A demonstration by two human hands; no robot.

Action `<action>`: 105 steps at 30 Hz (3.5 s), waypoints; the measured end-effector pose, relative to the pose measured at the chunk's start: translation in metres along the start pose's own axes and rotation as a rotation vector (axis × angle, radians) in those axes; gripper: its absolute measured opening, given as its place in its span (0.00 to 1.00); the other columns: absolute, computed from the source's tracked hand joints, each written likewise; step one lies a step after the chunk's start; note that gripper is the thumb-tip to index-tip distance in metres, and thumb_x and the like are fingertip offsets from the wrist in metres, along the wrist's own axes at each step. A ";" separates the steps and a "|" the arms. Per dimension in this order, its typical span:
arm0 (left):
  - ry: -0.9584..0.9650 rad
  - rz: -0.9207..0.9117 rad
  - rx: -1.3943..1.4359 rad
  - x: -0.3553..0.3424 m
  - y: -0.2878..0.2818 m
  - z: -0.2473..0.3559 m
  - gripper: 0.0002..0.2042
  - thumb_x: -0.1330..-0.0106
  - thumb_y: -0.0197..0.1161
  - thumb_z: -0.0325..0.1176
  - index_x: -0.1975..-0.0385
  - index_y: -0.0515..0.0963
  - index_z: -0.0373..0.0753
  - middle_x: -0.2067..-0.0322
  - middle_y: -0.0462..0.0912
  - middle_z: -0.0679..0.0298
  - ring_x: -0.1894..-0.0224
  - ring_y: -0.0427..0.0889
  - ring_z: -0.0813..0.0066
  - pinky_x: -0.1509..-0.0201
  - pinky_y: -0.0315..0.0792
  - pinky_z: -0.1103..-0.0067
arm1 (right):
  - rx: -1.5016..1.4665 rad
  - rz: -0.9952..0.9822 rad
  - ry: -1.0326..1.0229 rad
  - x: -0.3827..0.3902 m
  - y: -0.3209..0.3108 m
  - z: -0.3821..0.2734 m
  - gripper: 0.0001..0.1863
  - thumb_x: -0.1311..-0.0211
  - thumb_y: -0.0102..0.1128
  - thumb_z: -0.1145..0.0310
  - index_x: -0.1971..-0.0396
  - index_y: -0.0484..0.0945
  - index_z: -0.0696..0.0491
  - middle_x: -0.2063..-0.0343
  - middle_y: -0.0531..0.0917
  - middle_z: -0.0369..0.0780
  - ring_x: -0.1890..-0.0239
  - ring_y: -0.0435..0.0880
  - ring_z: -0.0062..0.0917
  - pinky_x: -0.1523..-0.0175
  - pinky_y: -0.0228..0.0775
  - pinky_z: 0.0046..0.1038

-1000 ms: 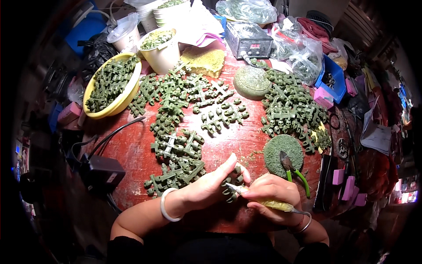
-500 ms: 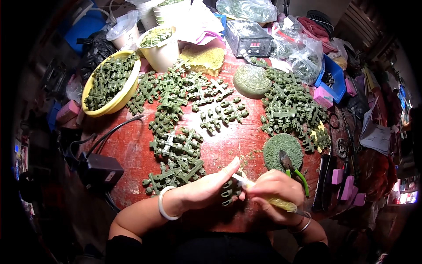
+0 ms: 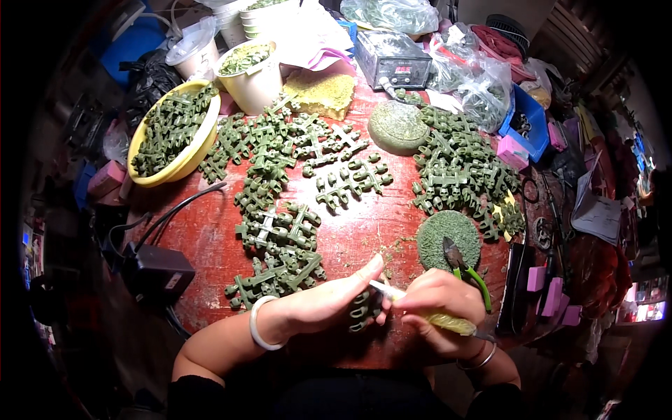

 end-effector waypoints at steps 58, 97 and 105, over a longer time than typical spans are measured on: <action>0.060 -0.049 0.307 -0.002 -0.010 0.001 0.32 0.26 0.34 0.66 0.62 0.76 0.42 0.74 0.78 0.67 0.73 0.75 0.76 0.69 0.70 0.80 | 0.126 0.022 -0.132 0.004 0.009 0.006 0.21 0.49 0.73 0.79 0.52 0.84 0.58 0.69 0.84 0.38 0.69 0.83 0.24 0.64 0.77 0.25; 0.068 0.039 0.216 -0.005 -0.005 -0.004 0.31 0.25 0.35 0.65 0.62 0.75 0.41 0.74 0.77 0.68 0.71 0.75 0.78 0.68 0.69 0.81 | -0.048 -0.156 0.017 0.002 0.007 0.001 0.16 0.45 0.72 0.76 0.55 0.86 0.55 0.67 0.85 0.38 0.68 0.84 0.24 0.60 0.78 0.24; 0.133 -0.104 0.370 -0.004 -0.014 0.000 0.33 0.26 0.32 0.66 0.62 0.76 0.41 0.70 0.82 0.66 0.71 0.77 0.78 0.69 0.70 0.80 | -0.082 -0.104 0.090 0.001 0.006 0.000 0.12 0.46 0.74 0.72 0.62 0.86 0.58 0.70 0.87 0.41 0.72 0.84 0.26 0.66 0.75 0.27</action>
Point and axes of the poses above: each hand's wrist, its own x-axis away from the middle knuckle, its own y-axis out of the palm, z = x × y, the point moved 1 cm from there along -x, towards the middle knuckle
